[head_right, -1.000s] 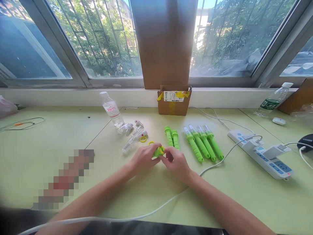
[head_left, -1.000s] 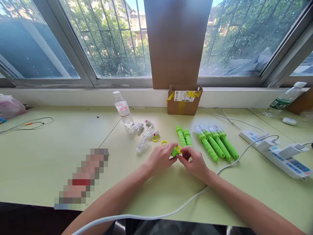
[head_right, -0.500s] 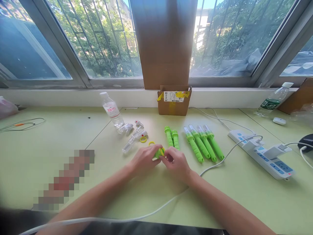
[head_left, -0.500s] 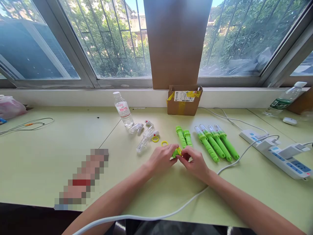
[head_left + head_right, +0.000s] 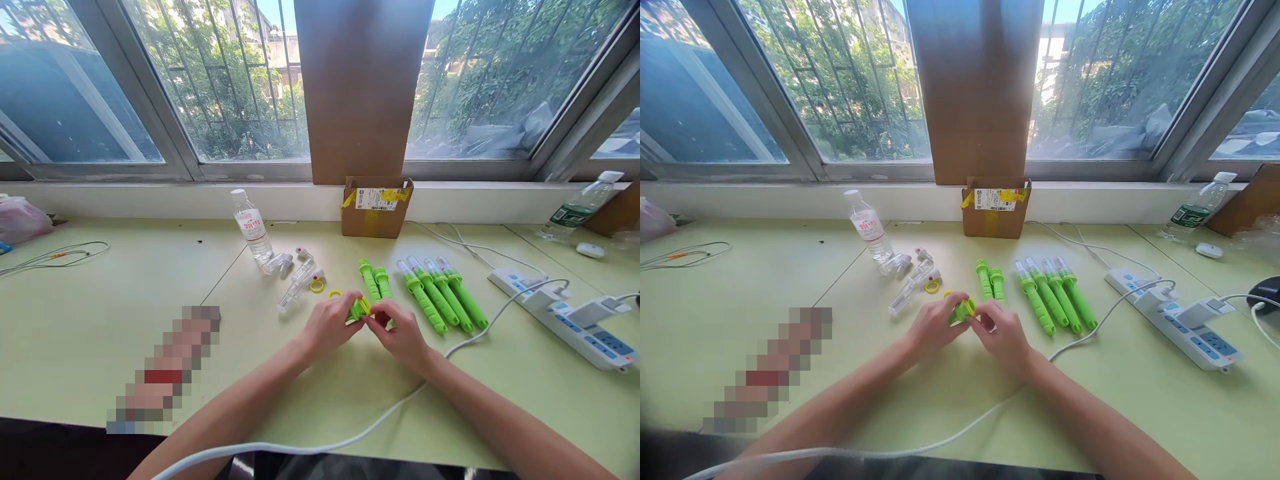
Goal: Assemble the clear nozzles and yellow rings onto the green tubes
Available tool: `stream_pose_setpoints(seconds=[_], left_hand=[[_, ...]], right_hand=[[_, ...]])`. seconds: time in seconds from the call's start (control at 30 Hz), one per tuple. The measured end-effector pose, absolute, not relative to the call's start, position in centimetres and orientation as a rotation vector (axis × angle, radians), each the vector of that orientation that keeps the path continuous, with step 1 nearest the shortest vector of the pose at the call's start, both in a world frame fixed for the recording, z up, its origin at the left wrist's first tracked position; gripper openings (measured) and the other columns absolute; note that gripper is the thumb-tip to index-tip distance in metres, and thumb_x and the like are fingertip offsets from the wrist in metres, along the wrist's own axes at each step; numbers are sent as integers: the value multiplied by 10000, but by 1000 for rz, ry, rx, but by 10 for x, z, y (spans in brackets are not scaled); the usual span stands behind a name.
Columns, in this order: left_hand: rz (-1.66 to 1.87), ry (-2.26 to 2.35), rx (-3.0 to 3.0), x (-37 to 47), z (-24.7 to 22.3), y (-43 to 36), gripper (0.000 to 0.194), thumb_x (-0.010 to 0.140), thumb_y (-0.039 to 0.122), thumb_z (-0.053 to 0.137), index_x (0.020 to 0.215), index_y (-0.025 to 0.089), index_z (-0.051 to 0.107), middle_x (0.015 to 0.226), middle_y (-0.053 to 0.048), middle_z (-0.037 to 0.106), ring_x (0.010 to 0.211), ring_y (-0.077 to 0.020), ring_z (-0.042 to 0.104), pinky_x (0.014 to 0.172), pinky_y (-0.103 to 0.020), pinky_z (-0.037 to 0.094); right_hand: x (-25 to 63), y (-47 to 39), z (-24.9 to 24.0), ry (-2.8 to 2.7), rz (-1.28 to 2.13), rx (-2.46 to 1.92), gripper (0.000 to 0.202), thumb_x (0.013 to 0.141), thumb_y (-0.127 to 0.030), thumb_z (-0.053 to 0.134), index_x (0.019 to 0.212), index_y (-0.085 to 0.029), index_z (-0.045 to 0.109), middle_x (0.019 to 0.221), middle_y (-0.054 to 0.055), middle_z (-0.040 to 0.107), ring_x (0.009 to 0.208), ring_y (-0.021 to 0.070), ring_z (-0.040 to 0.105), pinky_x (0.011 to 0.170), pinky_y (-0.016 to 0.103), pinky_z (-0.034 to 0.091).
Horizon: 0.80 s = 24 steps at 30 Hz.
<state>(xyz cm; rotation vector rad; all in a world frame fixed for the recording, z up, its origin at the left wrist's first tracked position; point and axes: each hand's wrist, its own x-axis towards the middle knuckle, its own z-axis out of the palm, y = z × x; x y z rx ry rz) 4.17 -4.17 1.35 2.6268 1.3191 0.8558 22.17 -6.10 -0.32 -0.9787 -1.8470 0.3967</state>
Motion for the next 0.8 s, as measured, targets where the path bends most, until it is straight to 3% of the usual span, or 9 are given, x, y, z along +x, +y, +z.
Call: stream_pose_setpoints(seconds=[0.6,0.8], left_hand=[[893,1401,2312,42,20,-42,328,764,372,652,1026,238,508,830,27,668,600,-118,582,558,-223,414],[782,1411,2380,44,20,-45,302,789,372,624,1036,245,505,854,15,693,649,-151,615,576,-239,413]], right_hand=[[223,-61,-1,-1874,444,-1006,102,871,-243,574,963,-199,584,641,-16,563,534,120,528,533,248,456],[223,-63,-2,-1879,539,-1006,72,862,-231,570,921,-191,582,636,-19,558,542,117,535,532,233,446]])
